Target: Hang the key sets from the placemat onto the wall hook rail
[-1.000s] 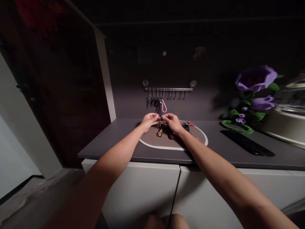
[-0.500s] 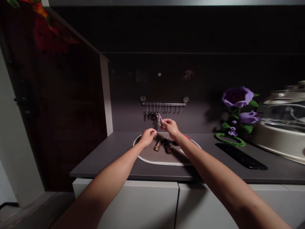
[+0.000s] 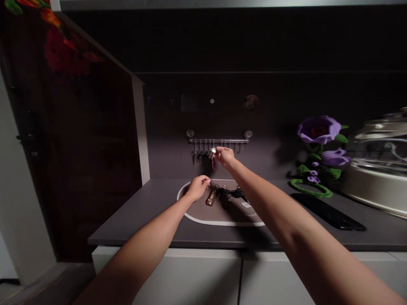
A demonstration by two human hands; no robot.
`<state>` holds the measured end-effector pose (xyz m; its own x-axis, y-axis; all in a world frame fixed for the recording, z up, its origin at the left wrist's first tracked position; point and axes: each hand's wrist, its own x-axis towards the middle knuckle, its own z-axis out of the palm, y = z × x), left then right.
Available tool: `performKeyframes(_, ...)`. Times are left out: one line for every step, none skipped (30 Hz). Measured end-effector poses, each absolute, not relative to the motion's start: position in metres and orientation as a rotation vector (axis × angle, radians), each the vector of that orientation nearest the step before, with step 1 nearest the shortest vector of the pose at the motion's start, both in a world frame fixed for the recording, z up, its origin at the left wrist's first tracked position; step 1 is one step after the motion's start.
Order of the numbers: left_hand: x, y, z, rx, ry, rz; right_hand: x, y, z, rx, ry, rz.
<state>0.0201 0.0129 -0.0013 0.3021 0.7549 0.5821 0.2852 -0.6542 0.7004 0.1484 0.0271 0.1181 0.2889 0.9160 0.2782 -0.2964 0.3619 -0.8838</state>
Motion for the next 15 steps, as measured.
performKeyframes(0.020, 0.013, -0.001, 2.108, 0.924, 1.323, 0.147, 0.030, 0.119, -0.828, -0.901, 0.947)
performKeyframes(0.020, 0.012, -0.001, 2.110, 0.923, 1.322, 0.146, 0.033, 0.120, -0.832, -0.881, 0.949)
performKeyframes(0.020, 0.012, -0.001, 2.112, 0.924, 1.323, 0.146, 0.036, 0.121, -0.837, -0.865, 0.950)
performKeyframes(0.020, 0.012, -0.001, 2.112, 0.927, 1.322, 0.145, 0.039, 0.121, -0.843, -0.852, 0.950)
performKeyframes(0.020, 0.012, -0.001, 2.113, 0.931, 1.322, 0.145, 0.042, 0.122, -0.848, -0.841, 0.951)
performKeyframes(0.020, 0.013, -0.001, 2.115, 0.935, 1.322, 0.145, 0.045, 0.122, -0.852, -0.832, 0.953)
performKeyframes(0.020, 0.013, -0.001, 2.117, 0.938, 1.323, 0.145, 0.048, 0.121, -0.853, -0.824, 0.957)
performKeyframes(0.019, 0.014, -0.002, 2.118, 0.940, 1.324, 0.145, 0.050, 0.121, -0.853, -0.813, 0.960)
performKeyframes(0.019, 0.015, -0.002, 2.119, 0.939, 1.325, 0.145, 0.051, 0.121, -0.854, -0.800, 0.965)
performKeyframes(0.019, 0.016, -0.003, 2.119, 0.939, 1.328, 0.146, 0.053, 0.120, -0.856, -0.787, 0.971)
performKeyframes(0.019, 0.016, -0.003, 2.119, 0.938, 1.329, 0.146, 0.053, 0.119, -0.860, -0.772, 0.979)
performKeyframes(0.019, 0.017, -0.004, 2.118, 0.939, 1.330, 0.146, 0.053, 0.118, -0.863, -0.761, 0.988)
performKeyframes(0.019, 0.017, -0.004, 2.118, 0.940, 1.329, 0.146, 0.053, 0.118, -0.865, -0.755, 0.998)
performKeyframes(0.019, 0.017, -0.004, 2.118, 0.940, 1.328, 0.147, 0.053, 0.117, -0.863, -0.752, 1.007)
performKeyframes(0.018, 0.017, -0.004, 2.117, 0.941, 1.326, 0.147, 0.052, 0.116, -0.862, -0.750, 1.017)
